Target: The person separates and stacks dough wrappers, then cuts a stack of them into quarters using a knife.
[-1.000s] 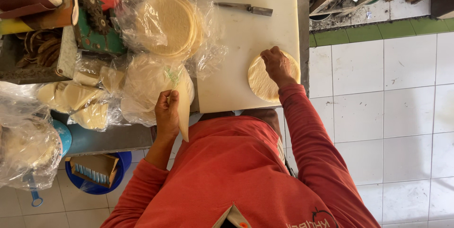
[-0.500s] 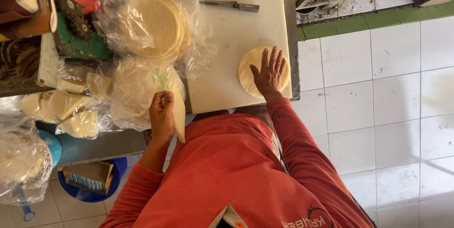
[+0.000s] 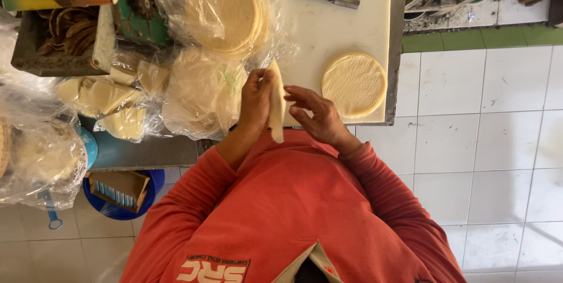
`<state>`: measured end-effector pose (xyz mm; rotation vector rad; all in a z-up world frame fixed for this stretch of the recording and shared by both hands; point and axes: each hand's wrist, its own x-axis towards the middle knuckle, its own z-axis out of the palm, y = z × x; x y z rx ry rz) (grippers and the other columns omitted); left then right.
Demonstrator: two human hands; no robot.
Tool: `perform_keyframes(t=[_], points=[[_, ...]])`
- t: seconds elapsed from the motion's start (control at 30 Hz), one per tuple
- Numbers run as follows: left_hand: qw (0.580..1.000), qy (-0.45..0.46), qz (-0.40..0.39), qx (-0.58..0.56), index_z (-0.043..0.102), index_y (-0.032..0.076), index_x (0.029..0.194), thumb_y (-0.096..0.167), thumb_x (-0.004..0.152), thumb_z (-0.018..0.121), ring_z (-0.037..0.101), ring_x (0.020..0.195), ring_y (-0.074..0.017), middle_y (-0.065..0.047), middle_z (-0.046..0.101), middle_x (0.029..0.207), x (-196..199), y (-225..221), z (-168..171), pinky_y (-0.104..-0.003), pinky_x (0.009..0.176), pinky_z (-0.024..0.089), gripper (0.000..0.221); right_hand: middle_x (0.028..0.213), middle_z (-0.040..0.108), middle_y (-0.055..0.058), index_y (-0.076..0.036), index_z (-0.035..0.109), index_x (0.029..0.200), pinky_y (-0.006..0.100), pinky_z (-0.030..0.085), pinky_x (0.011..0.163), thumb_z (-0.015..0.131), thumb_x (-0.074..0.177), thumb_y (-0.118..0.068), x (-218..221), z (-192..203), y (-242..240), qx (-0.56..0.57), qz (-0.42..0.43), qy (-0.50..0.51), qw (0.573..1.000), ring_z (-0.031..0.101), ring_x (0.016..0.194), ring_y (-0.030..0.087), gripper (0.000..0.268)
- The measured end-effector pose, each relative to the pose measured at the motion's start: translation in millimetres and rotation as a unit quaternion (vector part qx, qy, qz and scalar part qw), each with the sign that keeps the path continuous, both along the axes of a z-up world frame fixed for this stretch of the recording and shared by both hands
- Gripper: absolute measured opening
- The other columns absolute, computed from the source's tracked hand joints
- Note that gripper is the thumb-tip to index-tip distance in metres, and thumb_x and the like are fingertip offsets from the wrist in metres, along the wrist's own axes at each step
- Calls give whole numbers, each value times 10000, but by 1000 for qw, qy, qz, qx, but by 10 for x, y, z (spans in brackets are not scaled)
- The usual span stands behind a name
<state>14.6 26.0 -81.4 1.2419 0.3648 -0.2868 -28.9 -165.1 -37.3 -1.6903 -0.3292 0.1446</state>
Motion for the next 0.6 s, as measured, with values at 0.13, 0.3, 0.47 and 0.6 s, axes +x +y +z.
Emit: perform_keyframes(t=[0.13, 0.3, 0.47, 0.6], points=[[989, 38, 8, -145, 518, 43, 1214, 290, 1042, 603, 637, 835, -141, -75, 631, 981, 103, -183, 178, -299, 713, 590, 314, 1294, 689, 144, 20, 559, 1457, 314, 580, 968, 569, 1100, -71, 56, 273, 93, 55, -41, 89, 994, 663, 1167, 207, 369], [974, -87, -117, -174, 537, 19, 1266, 185, 1081, 632, 668, 1108, -170, -117, 653, 1214, -30, -257, 495, -317, 977, 593, 267, 1229, 718, 97, 36, 580, 1428, 254, 584, 929, 462, 1156, -136, 65, 272, -41, 152, -94, 179, 968, 686, 1092, 156, 342], [957, -235, -160, 53, 627, -27, 1235, 97, 1023, 709, 673, 1164, -194, -130, 550, 1395, -139, -284, 755, -334, 981, 602, 259, 1303, 642, 173, 62, 473, 1501, 249, 583, 841, 387, 1163, -242, 4, 313, -173, -173, -56, -176, 968, 679, 1100, 194, 463], [936, -260, -153, 180, 658, -39, 1216, 119, 932, 766, 685, 1096, -205, -165, 541, 1399, -129, -313, 843, -323, 874, 608, 343, 993, 628, 91, 44, 640, 1324, 250, 511, 750, 432, 1175, -252, 6, 416, -120, 186, -105, 235, 948, 549, 793, 105, 391]])
